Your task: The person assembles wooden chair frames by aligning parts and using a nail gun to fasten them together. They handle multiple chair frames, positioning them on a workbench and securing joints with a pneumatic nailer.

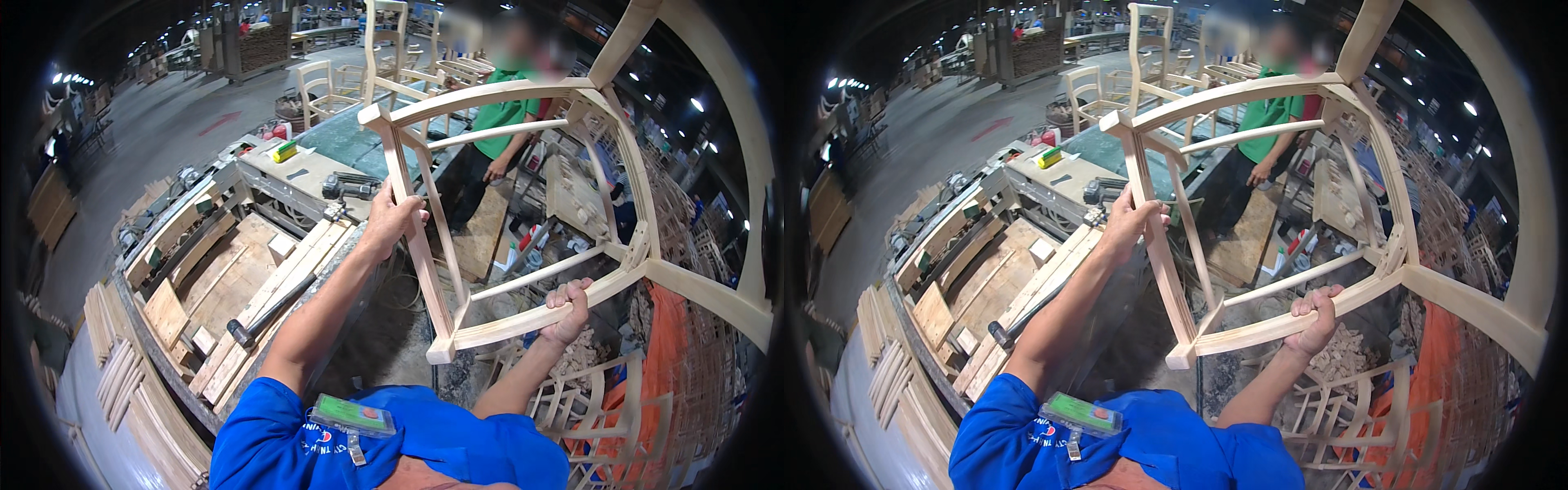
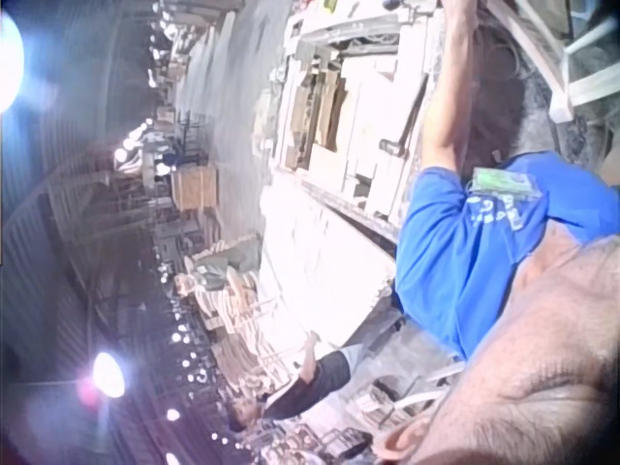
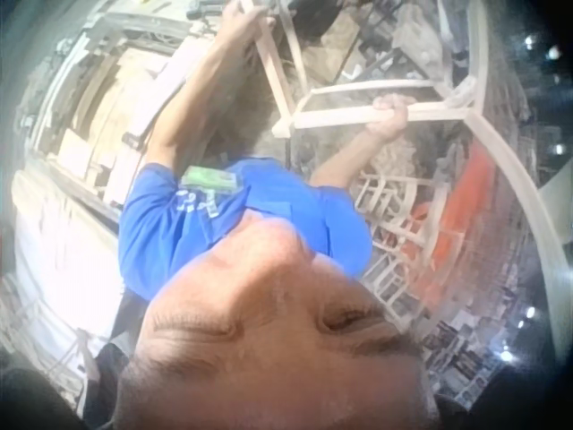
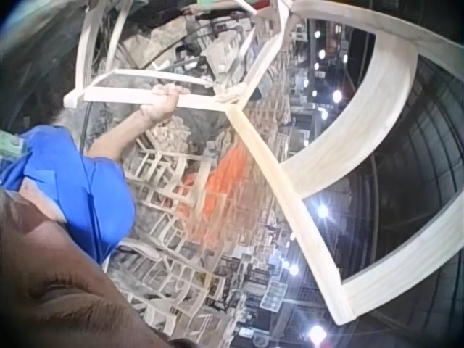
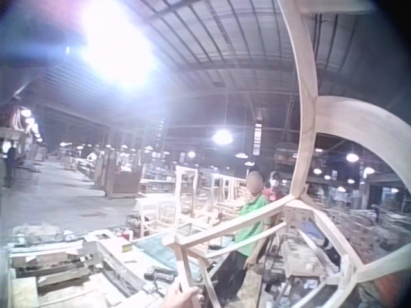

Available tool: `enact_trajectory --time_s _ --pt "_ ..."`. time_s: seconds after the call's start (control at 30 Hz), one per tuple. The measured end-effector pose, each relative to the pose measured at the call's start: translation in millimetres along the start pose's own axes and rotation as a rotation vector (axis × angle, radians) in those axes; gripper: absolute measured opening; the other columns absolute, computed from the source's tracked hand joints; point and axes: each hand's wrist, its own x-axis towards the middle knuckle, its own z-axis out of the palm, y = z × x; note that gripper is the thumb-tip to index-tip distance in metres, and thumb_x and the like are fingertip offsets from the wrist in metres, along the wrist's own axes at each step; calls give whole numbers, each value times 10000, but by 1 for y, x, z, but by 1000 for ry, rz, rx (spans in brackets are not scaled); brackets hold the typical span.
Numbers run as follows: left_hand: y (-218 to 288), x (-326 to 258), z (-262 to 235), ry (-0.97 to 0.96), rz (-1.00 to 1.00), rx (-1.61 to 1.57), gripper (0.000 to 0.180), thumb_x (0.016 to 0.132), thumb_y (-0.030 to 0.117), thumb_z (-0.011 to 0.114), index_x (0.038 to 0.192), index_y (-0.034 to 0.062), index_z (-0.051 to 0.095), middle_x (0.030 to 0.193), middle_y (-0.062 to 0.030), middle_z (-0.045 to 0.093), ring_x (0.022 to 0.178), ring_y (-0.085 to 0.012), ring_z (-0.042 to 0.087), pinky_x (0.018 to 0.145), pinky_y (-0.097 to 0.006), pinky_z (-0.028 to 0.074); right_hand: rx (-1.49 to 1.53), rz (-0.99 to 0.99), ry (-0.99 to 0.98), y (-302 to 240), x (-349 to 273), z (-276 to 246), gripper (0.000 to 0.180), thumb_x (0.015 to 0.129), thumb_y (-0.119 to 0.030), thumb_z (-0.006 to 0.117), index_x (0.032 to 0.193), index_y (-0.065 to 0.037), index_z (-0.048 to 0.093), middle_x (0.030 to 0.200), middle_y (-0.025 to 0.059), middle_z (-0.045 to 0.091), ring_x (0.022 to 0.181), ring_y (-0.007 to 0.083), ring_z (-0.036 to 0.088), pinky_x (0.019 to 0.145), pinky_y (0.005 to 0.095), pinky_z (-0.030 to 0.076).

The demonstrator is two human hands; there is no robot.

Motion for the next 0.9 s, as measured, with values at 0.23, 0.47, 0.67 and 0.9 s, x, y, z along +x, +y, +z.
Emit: enact_trajectory --time_s 0.23,0.47,0.67,0.9 --pt "6 -10 -19 54 43 -7 406 931 103 623 1287 23 445 983 -125 655 836 -210 718 768 -373 613 19 39 -85 9 6 15 258 890 13 603 1064 -165 539 760 -25 522 552 79 470 511 257 455" --pt "12 -17 -34 110 58 -36 419 929 59 612 1287 26 396 954 -115 645 798 -226 714 721 -382 609 20 58 -135 17 11 32 240 889 8 610 1061 -148 549 754 -18 525 549 82 481 511 257 461" --pt "19 -31 -41 216 64 -58 497 901 52 591 1340 1 363 922 -119 619 737 -208 693 693 -367 604 -1 74 -169 24 15 48 232 881 9 610 1053 -123 527 741 -14 504 550 82 482 507 257 462" --pt "30 -47 -54 244 119 -24 454 923 46 591 1304 6 347 932 -119 617 776 -219 700 713 -380 613 14 70 -244 32 16 62 251 874 0 619 1077 -120 535 743 -14 505 539 81 478 492 248 458"
